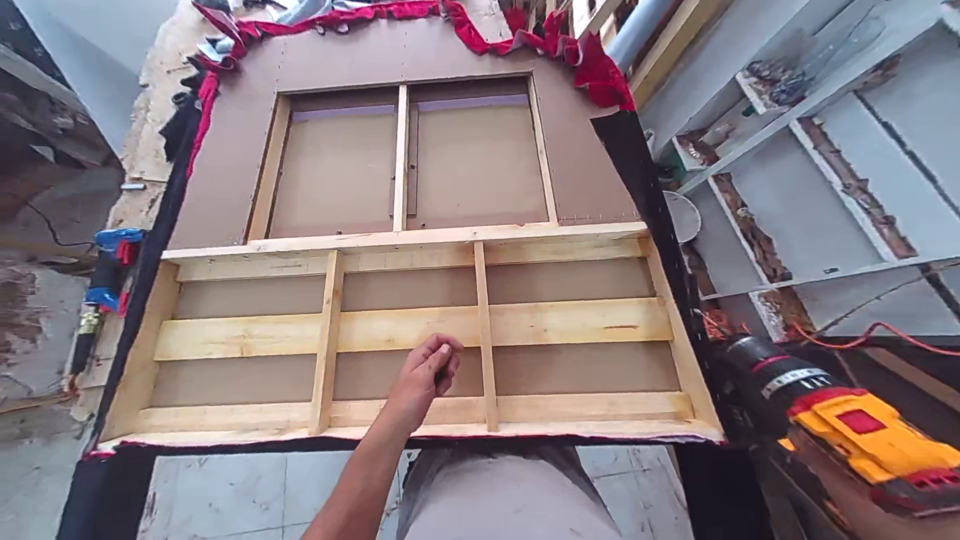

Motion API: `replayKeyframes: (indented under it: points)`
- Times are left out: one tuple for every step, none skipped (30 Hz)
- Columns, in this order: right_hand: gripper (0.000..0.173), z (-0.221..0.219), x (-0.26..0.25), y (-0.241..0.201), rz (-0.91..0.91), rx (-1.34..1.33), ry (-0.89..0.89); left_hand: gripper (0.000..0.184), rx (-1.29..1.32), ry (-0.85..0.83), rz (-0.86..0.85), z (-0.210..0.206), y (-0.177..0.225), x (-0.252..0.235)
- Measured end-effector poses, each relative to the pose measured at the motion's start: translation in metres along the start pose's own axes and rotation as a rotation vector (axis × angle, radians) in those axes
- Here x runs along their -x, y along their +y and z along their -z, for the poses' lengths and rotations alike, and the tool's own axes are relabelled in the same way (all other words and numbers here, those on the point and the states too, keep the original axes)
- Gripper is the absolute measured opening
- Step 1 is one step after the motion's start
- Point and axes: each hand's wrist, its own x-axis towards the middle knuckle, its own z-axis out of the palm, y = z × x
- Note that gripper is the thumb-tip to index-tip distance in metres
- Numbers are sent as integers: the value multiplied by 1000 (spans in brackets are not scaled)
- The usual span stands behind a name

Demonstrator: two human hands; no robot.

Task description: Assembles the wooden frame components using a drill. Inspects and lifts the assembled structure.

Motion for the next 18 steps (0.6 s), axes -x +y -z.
replayKeyframes:
  points:
    - [93, -2, 4, 1, -42, -21, 16, 29, 7, -9, -9, -2, 3, -1]
    - [95, -4, 5, -6, -99, -24, 9, 29, 19, -11, -21, -4, 4, 0]
    - [94, -6, 5, -13, -131, -17, 3, 29, 39, -9, -37, -5, 4, 1]
    - [92, -7, 4, -18, -141, 2, 2, 29, 67, -6, -56, -6, 2, 4]
    - [89, -9, 3, -22, -139, 27, 0, 29, 105, -1, -83, -5, -2, 7]
    - [86, -12, 2, -27, -122, 51, 7, 28, 155, -1, -112, -4, -8, 11]
    - [84, -15, -1, -32, -110, 76, 3, 27, 218, -2, -140, -1, -14, 15]
    - [81, -17, -4, -36, -95, 107, -8, 25, 294, -12, -165, 3, -22, 19]
    - [78, -19, -8, -41, -76, 149, -25, 24, 380, -29, -180, 6, -29, 24]
    - [74, -21, -13, -50, -55, 195, -52, 23, 463, -46, -188, 11, -34, 28]
    - [70, -23, -20, -63, -32, 235, -88, 23, 540, -61, -192, 16, -38, 31]
    - [66, -26, -27, -78, -10, 261, -129, 23, 616, -67, -192, 22, -41, 34]
    - [63, -31, -35, -86, 18, 290, -169, 24, 688, -69, -194, 28, -43, 35]
    - [60, -37, -43, -95, 59, 299, -202, 24, 750, -59, -197, 34, -45, 36]
    - [58, -43, -51, -102, 104, 303, -228, 26, 803, -39, -198, 39, -46, 36]
    - [56, -50, -58, -108, 149, 291, -250, 29, 846, -9, -196, 43, -45, 36]
    - [54, -58, -65, -114, 202, 256, -267, 32, 872, 32, -192, 46, -42, 34]
    - [52, -65, -71, -121, 258, 206, -288, 34, 865, 81, -184, 49, -38, 33]
